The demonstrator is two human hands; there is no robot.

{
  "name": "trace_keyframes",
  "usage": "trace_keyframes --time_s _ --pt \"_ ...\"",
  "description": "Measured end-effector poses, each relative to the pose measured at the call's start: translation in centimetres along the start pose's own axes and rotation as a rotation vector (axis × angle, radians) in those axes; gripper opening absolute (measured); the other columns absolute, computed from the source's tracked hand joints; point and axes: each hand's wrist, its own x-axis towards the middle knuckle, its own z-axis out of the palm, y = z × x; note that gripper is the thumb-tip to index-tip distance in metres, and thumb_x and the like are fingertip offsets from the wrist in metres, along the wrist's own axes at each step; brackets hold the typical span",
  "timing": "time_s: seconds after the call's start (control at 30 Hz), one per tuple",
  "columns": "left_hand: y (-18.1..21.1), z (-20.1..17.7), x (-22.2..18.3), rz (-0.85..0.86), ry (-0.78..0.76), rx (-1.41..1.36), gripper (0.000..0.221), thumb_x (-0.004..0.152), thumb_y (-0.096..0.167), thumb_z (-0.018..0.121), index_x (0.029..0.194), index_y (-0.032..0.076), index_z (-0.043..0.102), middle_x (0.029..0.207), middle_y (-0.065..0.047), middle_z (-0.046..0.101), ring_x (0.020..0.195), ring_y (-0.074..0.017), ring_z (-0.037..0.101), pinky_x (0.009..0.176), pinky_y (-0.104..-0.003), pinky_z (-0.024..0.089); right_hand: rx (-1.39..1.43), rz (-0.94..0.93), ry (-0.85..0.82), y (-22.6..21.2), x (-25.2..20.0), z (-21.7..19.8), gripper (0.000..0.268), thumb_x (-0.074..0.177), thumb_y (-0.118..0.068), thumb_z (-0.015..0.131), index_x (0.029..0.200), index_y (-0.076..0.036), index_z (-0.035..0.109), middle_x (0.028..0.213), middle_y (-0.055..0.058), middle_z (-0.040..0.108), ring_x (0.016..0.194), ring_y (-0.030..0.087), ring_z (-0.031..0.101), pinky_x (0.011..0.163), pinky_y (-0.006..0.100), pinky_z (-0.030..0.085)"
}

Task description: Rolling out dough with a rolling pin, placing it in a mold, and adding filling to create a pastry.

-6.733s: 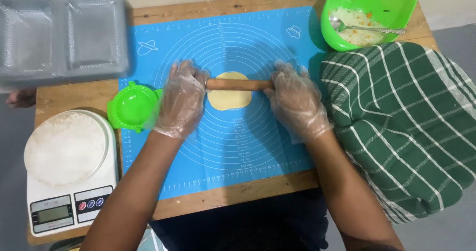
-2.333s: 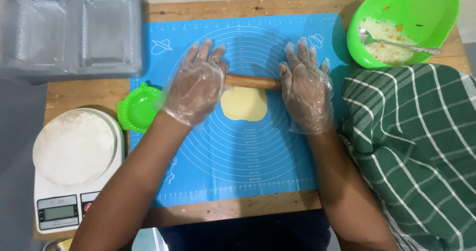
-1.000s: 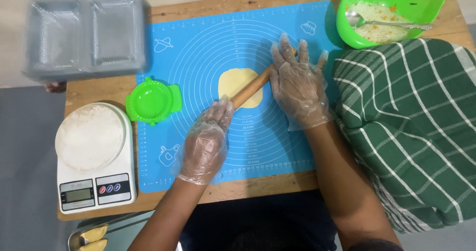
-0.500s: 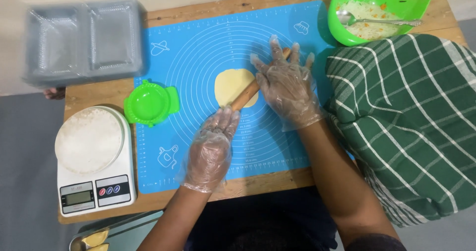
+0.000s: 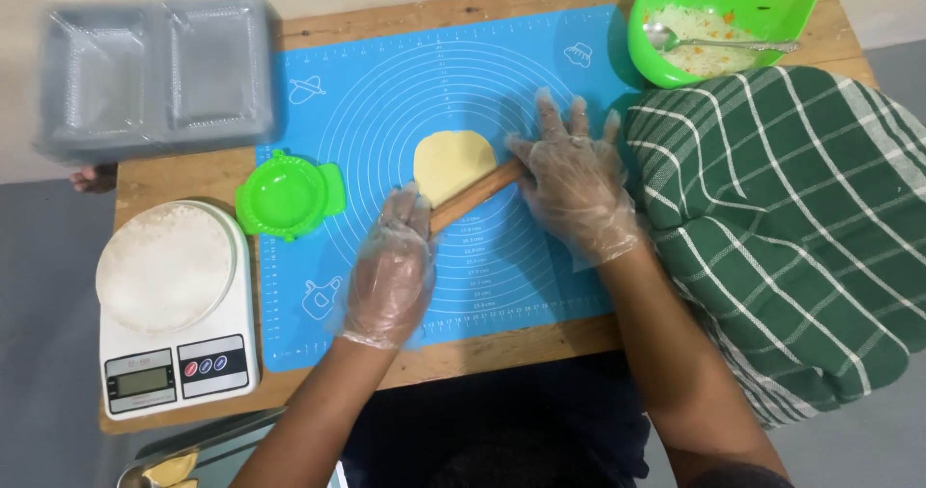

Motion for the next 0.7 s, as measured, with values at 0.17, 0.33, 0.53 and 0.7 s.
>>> trace_keyframes --time_s 0.17,0.33,0.53,0.7 --pt "-1.2 -3.1 4.0 0.094 0.117 0.051 0.030 0.091 0.027 0.068 0.111 0.005 0.063 0.118 -0.013 0.070 0.128 -0.0365 0.063 0.112 -0.042 0.046 0.044 0.012 0.053 0.0 -0.5 -0.6 0.027 0.087 -0.033 0.074 0.113 -0.034 0.079 0.161 0.008 0.048 0.148 0.041 0.041 0.119 0.064 0.024" --pt "-3.5 -1.1 7.1 0.154 0.028 0.070 0.026 0.087 0.018 0.073 0.111 0.008 0.069 0.112 -0.018 0.072 0.126 -0.0370 0.060 0.113 -0.047 0.043 0.074 -0.005 0.049 0.8 -0.8 0.0 0.031 0.084 -0.034 0.080 0.111 -0.019 0.078 0.162 0.011 0.047 0.147 0.037 0.044 0.123 0.054 0.028" --pt "-2.4 -4.3 9.0 0.014 -0.286 -0.160 0.048 0.105 0.037 0.049 0.141 0.006 0.052 0.154 -0.019 0.048 0.151 -0.0385 0.031 0.125 -0.052 0.018 0.180 0.061 0.057 0.9 -0.8 1.6 0.050 0.097 -0.047 0.063 0.135 -0.014 0.064 0.161 0.012 0.044 0.147 0.037 0.041 0.116 0.056 0.037" --pt "-2.0 -3.8 8.6 0.047 -0.249 -0.005 0.059 0.108 0.043 0.040 0.155 0.009 0.045 0.160 -0.017 0.043 0.150 -0.0419 0.030 0.123 -0.056 0.022 -0.029 0.008 0.064 -0.8 -2.0 1.3 0.071 0.103 -0.057 0.046 0.152 -0.006 0.049 0.158 0.021 0.045 0.145 0.042 0.042 0.117 0.061 0.032"
